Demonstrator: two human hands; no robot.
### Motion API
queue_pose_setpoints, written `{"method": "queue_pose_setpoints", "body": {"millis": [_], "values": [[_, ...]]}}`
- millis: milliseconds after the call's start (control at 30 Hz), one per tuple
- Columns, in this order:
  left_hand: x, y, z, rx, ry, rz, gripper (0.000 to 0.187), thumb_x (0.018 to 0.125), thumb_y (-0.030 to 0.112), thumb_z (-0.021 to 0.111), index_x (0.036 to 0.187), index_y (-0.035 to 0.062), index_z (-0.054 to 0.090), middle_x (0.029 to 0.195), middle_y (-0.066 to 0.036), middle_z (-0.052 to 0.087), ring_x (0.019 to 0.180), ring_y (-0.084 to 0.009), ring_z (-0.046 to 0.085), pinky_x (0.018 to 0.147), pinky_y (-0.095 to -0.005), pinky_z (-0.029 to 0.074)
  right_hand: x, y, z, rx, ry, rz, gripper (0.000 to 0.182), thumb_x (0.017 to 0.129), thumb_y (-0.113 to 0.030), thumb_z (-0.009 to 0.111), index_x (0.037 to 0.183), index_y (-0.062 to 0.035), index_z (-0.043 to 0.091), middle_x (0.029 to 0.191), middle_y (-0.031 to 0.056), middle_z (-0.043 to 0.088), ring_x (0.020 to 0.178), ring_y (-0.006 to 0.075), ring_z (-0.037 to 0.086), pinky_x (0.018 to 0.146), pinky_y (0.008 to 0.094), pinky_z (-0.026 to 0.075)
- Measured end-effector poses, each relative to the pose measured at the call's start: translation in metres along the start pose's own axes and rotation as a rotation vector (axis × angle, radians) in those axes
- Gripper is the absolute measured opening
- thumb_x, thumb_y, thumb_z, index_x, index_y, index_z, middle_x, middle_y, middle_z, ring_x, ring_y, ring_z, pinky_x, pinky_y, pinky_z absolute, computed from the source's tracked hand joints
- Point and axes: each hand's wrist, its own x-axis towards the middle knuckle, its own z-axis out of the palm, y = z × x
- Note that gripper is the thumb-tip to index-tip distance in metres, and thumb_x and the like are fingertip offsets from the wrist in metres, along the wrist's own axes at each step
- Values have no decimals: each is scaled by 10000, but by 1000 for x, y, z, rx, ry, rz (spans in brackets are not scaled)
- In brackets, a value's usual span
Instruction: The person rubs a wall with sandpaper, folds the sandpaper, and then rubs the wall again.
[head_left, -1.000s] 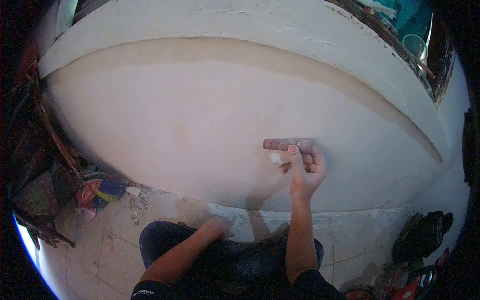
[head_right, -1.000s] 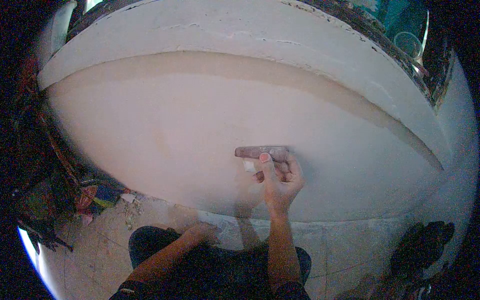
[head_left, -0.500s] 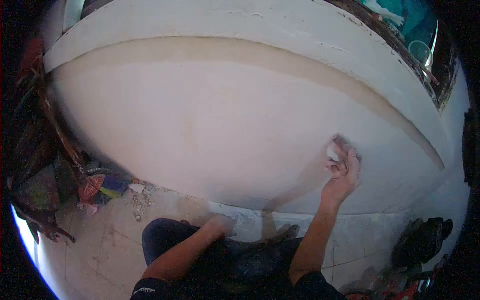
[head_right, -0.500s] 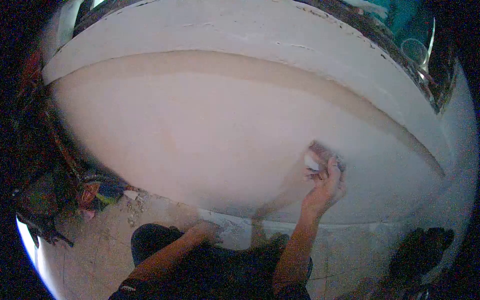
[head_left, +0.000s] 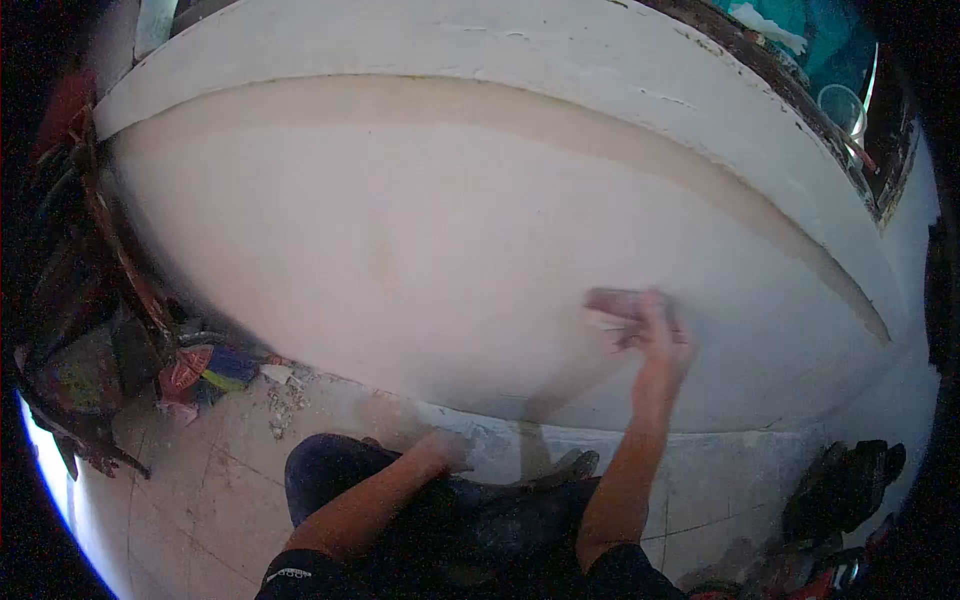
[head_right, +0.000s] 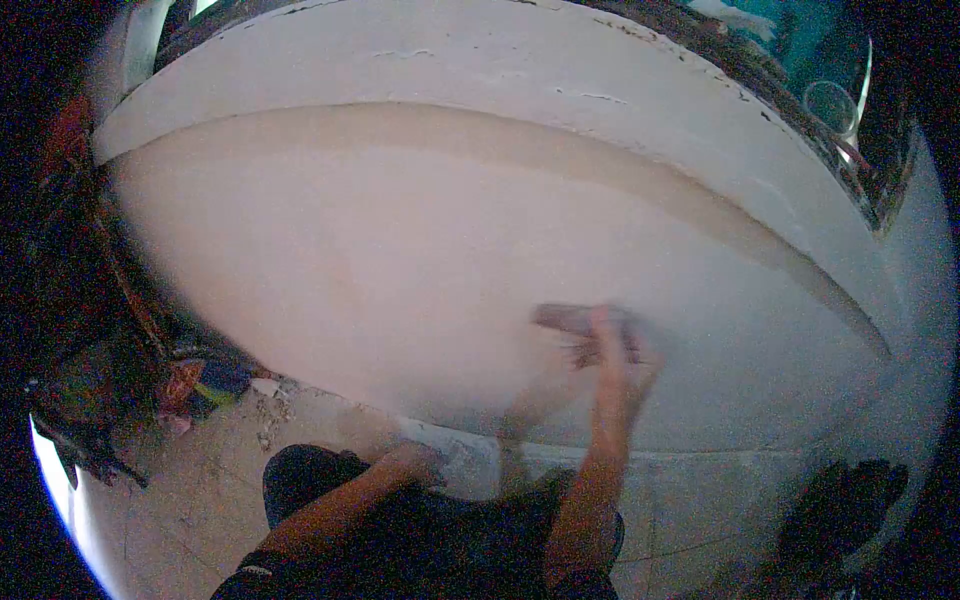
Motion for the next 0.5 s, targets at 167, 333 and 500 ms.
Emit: {"method": "queue_pose_setpoints", "body": {"millis": [167, 333, 500], "values": [[-2, 3, -2, 10, -48, 60, 557, 901, 497, 667, 1221, 41, 666, 1213, -176, 694, 1121, -353, 664, 960, -489, 530, 19, -14, -40, 87, 188, -43, 244, 937, -256, 675, 990, -24, 728, 829, 88, 728, 693, 158, 687, 565, 291, 497], [-13, 4, -4, -28, 51, 41, 556, 896, 505, 673, 1209, 44, 675, 1222, -168, 692, 1127, -351, 662, 965, -494, 528, -8, 6, 7, -38, -192, 133, 263, 937, -276, 690, 965, -19, 736, 820, 77, 726, 692, 152, 686, 564, 289, 509], [-3, -8, 6, 14, 44, 1, 570, 885, 508, 683, 1216, 45, 673, 1230, -170, 688, 1131, -355, 660, 968, -504, 525, -28, 17, 54, -74, -456, 165, 308, 949, -308, 688, 964, -4, 736, 833, 78, 727, 690, 147, 679, 561, 275, 524]]}}
